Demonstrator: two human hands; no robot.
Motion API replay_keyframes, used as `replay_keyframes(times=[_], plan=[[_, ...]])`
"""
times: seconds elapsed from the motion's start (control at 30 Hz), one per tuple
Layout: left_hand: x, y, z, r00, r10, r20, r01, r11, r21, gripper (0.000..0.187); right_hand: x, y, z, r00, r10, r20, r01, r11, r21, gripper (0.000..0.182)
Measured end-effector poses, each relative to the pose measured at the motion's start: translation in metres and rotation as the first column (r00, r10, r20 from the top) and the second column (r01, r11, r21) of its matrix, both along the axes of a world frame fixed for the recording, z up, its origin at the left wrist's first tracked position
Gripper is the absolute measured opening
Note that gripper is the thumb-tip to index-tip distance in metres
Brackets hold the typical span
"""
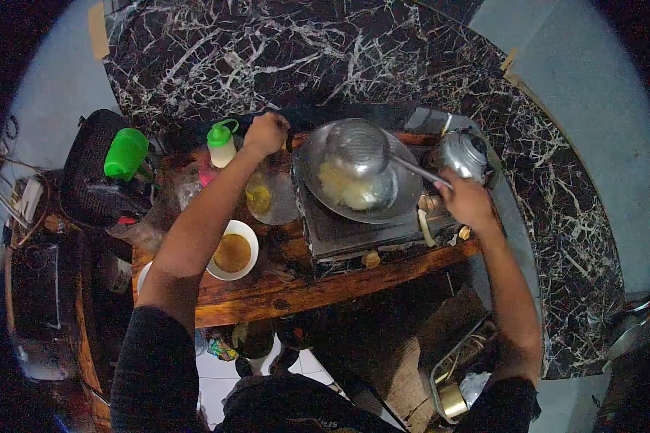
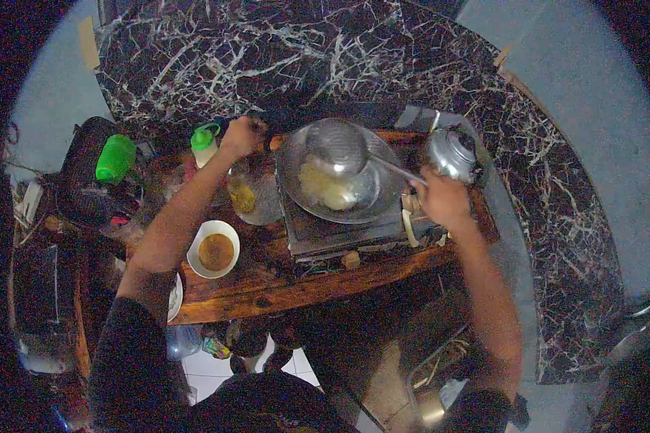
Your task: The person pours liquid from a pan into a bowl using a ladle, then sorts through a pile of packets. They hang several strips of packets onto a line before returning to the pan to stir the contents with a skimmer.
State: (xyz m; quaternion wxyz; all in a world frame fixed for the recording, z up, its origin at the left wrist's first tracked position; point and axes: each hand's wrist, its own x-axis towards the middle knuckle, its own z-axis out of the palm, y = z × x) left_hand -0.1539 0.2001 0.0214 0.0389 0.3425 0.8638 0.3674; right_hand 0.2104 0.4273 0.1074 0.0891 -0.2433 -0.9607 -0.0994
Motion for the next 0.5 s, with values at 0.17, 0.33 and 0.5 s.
replay_keyframes(times=[0.17,0.33,0.5], plan=[[0.003,-0.001,0.001,0.994,0.043,-0.099,-0.034,0.996,0.088,0.018,-0.014,-0.016,-0.016,1.000,0.001,0.020,-0.001,1.000,-0.004,0.037],[0.017,-0.013,0.012,0.982,0.013,-0.187,0.035,0.967,0.251,0.015,-0.018,-0.016,-0.011,0.991,-0.131,0.001,0.131,0.989,-0.072,0.037],[0.053,-0.031,0.032,0.988,-0.018,-0.156,0.083,0.905,0.418,0.017,-0.014,-0.013,-0.022,0.997,-0.063,-0.055,0.068,0.993,0.093,0.039]])
